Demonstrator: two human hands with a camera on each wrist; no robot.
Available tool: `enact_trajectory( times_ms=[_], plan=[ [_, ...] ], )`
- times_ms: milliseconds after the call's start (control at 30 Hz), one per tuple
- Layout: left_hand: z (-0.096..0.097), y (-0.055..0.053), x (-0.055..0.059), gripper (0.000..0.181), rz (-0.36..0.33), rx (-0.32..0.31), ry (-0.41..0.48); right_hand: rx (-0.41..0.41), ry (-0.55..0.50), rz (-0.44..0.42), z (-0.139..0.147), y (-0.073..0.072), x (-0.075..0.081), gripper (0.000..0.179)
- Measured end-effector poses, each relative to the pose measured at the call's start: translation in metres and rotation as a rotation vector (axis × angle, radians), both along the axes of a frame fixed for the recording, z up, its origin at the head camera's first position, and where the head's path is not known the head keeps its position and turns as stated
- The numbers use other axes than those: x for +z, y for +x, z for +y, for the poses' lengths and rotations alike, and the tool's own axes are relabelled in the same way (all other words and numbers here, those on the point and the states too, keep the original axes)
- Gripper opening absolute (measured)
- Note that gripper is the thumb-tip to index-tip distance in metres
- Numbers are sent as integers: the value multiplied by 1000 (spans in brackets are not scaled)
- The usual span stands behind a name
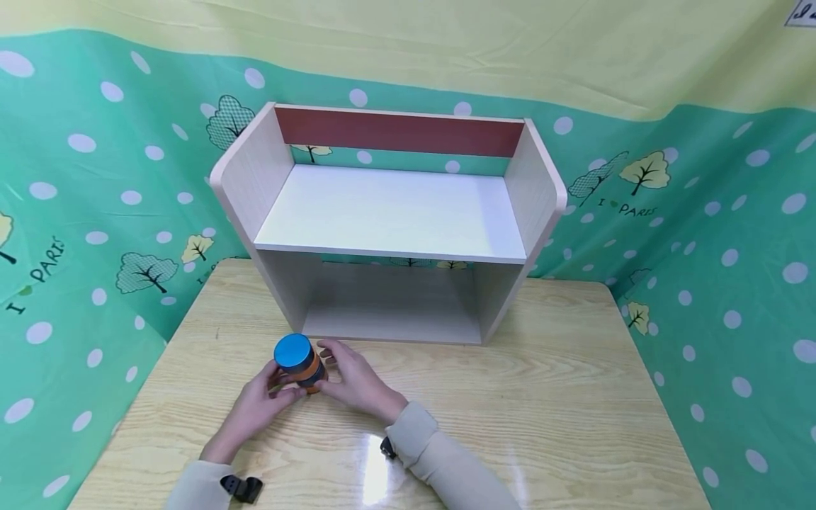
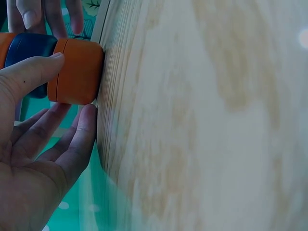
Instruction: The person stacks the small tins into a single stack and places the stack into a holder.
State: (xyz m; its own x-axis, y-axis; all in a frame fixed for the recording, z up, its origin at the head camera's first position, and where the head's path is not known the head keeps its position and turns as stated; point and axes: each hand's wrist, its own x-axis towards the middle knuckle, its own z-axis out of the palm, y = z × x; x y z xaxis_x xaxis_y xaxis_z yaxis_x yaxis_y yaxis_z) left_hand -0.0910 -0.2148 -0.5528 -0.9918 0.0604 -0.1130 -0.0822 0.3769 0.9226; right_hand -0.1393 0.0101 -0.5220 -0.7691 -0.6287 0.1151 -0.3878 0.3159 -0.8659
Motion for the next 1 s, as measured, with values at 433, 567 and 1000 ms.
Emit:
enact_trajectory(
  times_ms=[433, 567, 1000],
  plan=[
    [0, 1, 2, 68, -2, -3, 13, -2, 33, 32, -9, -1, -2, 66],
    [1, 1, 3, 67, -4, -2, 3, -2, 41, 36, -10, -1, -3, 66],
    [2, 2, 5, 65, 9, -3, -8, -1, 65, 30, -13, -1, -7, 68]
  ],
)
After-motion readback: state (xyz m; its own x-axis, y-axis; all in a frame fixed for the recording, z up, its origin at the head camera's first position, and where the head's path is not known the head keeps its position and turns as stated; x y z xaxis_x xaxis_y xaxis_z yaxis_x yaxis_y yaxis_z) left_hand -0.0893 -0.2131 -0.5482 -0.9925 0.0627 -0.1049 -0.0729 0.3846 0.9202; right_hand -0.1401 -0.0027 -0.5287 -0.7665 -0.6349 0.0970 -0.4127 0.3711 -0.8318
